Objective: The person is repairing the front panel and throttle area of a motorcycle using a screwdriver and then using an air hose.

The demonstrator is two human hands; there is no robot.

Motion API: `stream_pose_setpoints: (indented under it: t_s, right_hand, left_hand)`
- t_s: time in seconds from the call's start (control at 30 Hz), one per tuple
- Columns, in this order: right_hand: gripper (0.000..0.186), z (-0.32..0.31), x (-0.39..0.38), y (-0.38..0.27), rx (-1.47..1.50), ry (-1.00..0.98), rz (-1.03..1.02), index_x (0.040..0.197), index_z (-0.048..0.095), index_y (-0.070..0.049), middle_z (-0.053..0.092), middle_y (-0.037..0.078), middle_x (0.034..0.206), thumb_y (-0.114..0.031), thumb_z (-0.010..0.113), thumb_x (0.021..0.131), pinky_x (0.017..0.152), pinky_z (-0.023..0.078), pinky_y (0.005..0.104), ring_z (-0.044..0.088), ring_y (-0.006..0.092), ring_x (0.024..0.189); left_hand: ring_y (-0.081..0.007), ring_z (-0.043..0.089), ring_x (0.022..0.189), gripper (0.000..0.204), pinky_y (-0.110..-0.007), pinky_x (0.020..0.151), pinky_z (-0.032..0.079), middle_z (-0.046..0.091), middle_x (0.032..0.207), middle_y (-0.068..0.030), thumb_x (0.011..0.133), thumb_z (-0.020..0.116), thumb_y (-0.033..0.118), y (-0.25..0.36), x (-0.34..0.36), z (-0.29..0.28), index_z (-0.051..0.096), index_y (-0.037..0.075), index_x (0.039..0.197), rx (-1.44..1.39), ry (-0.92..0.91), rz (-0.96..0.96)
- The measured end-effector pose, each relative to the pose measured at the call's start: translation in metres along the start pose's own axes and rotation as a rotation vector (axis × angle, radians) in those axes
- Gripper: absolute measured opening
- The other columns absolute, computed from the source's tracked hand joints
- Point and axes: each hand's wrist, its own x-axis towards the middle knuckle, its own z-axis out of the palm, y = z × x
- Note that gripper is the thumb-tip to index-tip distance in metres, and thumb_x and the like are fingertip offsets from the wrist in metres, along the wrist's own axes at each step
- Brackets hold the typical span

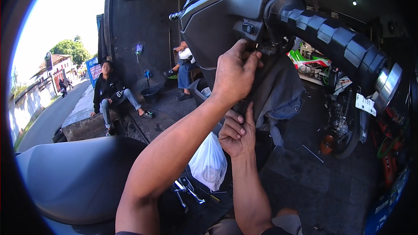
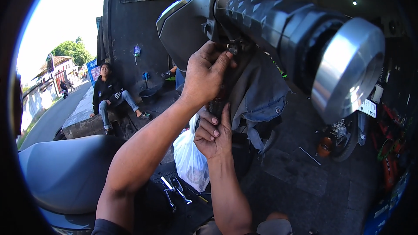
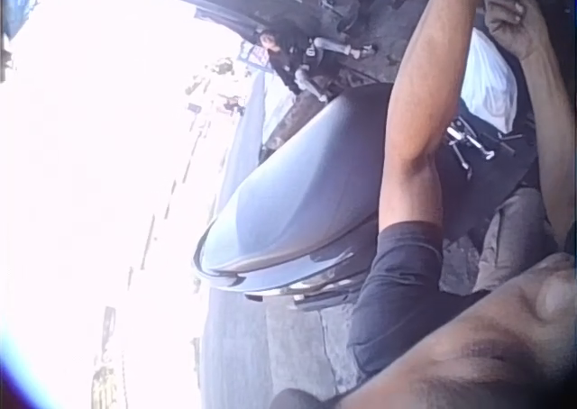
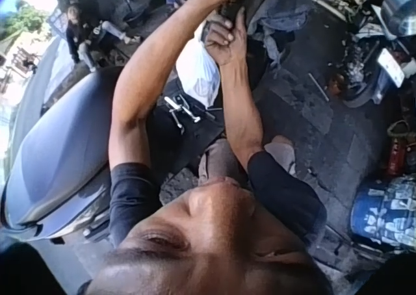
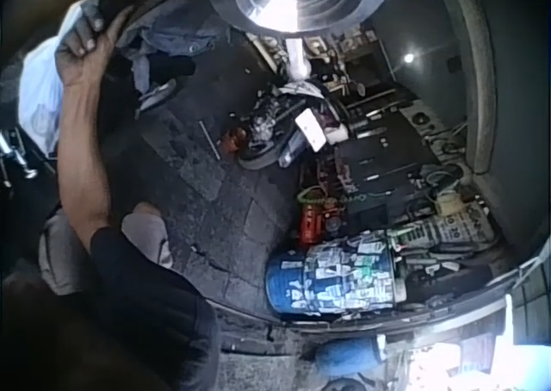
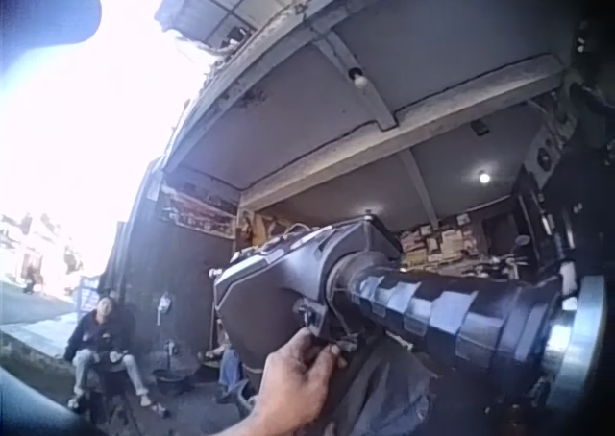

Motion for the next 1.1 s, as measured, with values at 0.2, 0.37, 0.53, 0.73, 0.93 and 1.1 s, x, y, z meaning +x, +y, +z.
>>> stream_pose_setpoints:
  t_s: [0.2,0.37,0.53,0.73,0.93,1.1]
  right_hand:
    - [0.050,0.010,0.001,0.002,0.045,0.038,-0.017,0.119,0.052,0.002,0.047,0.001,0.069,-0.043,0.056,0.096,0.038,0.031,0.0182,0.040,0.0038,0.043]
    - [0.044,0.013,0.008,0.008,0.024,0.091,-0.109,0.111,0.055,0.001,0.047,0.001,0.069,-0.040,0.056,0.096,0.040,0.030,0.0192,0.041,0.0056,0.045]
    - [0.037,0.010,0.021,0.036,-0.205,0.096,-0.425,0.103,0.059,-0.005,0.056,0.006,0.082,-0.041,0.055,0.097,0.053,0.038,0.0233,0.049,0.0108,0.060]
    - [0.037,-0.016,0.013,0.006,-0.207,-0.076,-0.208,0.106,0.059,-0.007,0.058,0.006,0.086,-0.042,0.053,0.098,0.059,0.042,0.0265,0.052,0.0130,0.067]
    - [0.032,0.023,0.009,0.025,-0.142,0.202,-0.366,0.108,0.060,-0.004,0.057,0.012,0.088,-0.032,0.058,0.094,0.060,0.041,0.0261,0.052,0.0137,0.069]
    - [0.035,0.007,0.002,0.010,-0.210,0.142,-0.307,0.109,0.060,-0.004,0.057,0.010,0.084,-0.035,0.055,0.096,0.060,0.040,0.0269,0.051,0.0150,0.069]
  left_hand:
    - [-0.0107,0.055,0.058,0.026,-0.028,0.054,0.043,0.059,0.065,-0.0050,0.098,0.054,0.023,0.001,0.004,-0.006,0.058,-0.002,0.097,0.103,-0.104,-0.011]
    - [-0.0265,0.062,0.059,0.024,-0.038,0.064,0.048,0.059,0.063,-0.0158,0.096,0.052,0.018,0.011,0.002,-0.006,0.058,-0.002,0.110,0.107,-0.122,-0.107]
    - [-0.0241,0.062,0.059,0.023,-0.036,0.063,0.047,0.059,0.062,-0.0129,0.098,0.050,0.016,0.003,0.003,-0.006,0.058,0.000,0.112,0.059,-0.128,-0.043]
    - [-0.0248,0.063,0.063,0.022,-0.036,0.065,0.047,0.061,0.065,-0.0122,0.098,0.050,0.016,0.001,0.003,-0.004,0.058,0.000,0.111,0.058,-0.111,-0.026]
    - [-0.0258,0.063,0.065,0.021,-0.036,0.066,0.047,0.063,0.067,-0.0120,0.097,0.051,0.016,0.000,0.001,-0.005,0.059,0.001,0.109,0.009,-0.110,-0.062]
    - [-0.0255,0.064,0.066,0.020,-0.037,0.067,0.048,0.064,0.068,-0.0117,0.096,0.051,0.016,0.003,0.002,-0.001,0.059,0.001,0.107,-0.004,-0.096,-0.047]
